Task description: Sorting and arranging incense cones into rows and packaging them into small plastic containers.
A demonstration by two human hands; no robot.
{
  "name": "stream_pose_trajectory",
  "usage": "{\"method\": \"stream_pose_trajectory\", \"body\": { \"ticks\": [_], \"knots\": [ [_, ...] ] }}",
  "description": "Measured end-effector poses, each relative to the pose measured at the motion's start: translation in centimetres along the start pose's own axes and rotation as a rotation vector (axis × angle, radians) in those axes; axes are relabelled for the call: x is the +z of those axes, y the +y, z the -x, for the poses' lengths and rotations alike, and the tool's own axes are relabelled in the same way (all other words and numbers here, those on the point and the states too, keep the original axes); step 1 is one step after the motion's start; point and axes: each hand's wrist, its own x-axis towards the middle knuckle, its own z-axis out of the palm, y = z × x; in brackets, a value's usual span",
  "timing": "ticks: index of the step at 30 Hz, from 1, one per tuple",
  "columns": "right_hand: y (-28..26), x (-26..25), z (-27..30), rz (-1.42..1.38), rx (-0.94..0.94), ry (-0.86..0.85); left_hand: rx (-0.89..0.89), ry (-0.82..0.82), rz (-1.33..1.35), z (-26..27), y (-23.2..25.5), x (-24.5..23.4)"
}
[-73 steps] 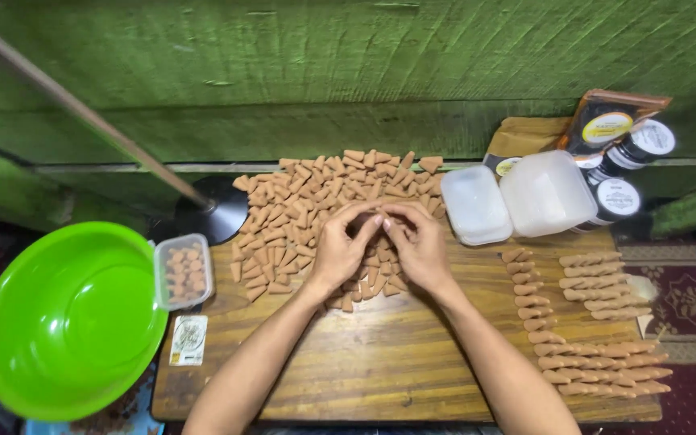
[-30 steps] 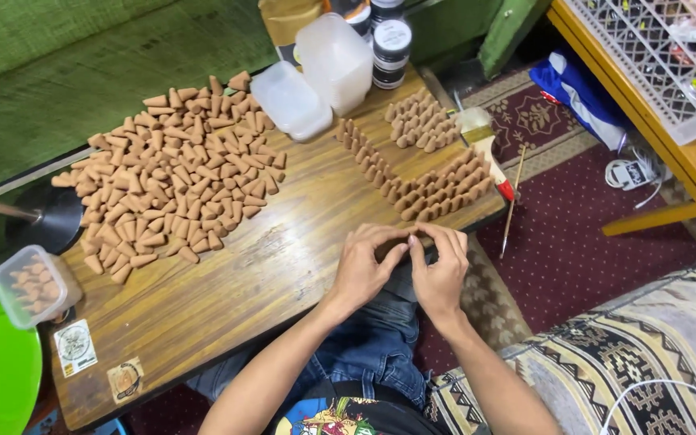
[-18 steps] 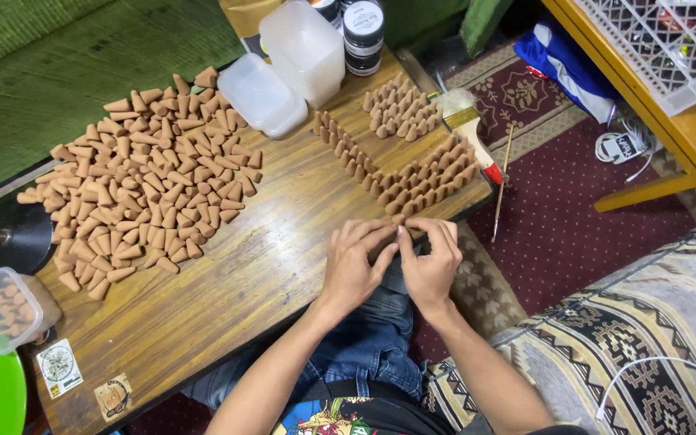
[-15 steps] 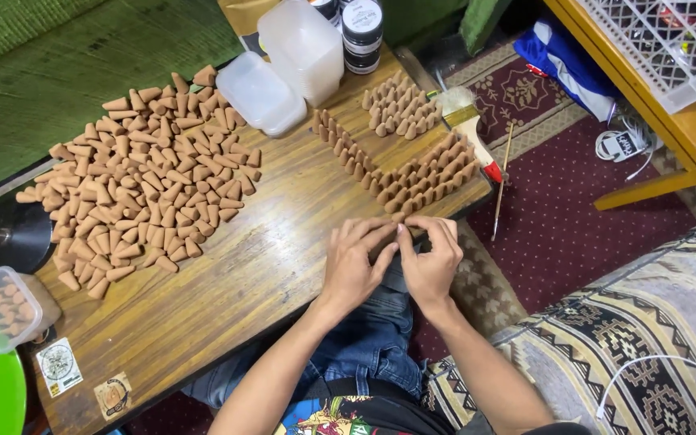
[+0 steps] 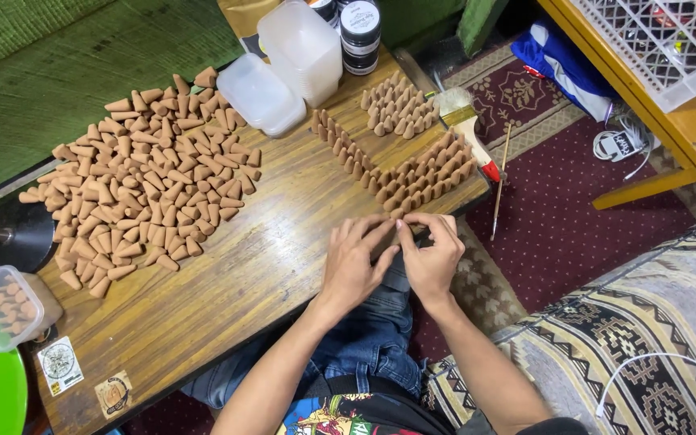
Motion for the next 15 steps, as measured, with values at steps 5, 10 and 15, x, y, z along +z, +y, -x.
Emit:
{"method": "stream_pose_trajectory", "body": {
  "ticks": [5,10,15],
  "knots": [
    [0.15,0.00,0.14,-0.003,0.009,-0.001,0.008,0.006,-0.006,-0.01,0.28,-0.13],
    [-0.01,-0.05,0.10,-0.016,0.007,-0.001,0.013,0.000,-0.014,0.13,0.01,0.04],
    [0.05,-0.09,0.23,-0.015,0.000,-0.004,0.007,-0.005,-0.008,0.26,-0.19,0.18]
  ]
}}
